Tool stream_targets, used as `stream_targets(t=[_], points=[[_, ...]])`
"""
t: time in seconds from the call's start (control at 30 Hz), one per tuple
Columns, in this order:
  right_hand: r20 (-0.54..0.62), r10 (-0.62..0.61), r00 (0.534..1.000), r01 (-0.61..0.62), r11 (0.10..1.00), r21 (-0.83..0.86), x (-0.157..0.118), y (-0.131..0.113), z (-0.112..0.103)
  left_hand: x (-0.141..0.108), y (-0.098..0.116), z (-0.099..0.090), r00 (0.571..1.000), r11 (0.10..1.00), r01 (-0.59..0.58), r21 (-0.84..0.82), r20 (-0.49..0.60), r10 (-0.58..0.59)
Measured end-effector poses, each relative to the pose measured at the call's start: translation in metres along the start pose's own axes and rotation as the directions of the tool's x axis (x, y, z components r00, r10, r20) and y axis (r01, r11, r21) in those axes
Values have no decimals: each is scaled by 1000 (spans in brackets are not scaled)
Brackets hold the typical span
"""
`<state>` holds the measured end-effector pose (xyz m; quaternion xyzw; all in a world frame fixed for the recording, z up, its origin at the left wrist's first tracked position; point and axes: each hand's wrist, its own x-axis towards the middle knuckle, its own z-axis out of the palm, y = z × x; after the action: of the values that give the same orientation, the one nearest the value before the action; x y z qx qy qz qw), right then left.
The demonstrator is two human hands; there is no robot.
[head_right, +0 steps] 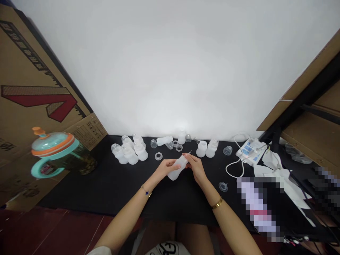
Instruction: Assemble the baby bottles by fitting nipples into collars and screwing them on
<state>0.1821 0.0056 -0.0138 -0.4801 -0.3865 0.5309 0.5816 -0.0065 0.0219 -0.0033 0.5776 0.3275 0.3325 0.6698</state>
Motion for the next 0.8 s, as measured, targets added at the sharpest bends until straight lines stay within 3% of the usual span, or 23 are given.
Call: stream_targets(t=[0.8], points=[[-9,-24,1000,24,1000,-19,0,0,1,-3,4,3,996,996,-84,41,1,84]])
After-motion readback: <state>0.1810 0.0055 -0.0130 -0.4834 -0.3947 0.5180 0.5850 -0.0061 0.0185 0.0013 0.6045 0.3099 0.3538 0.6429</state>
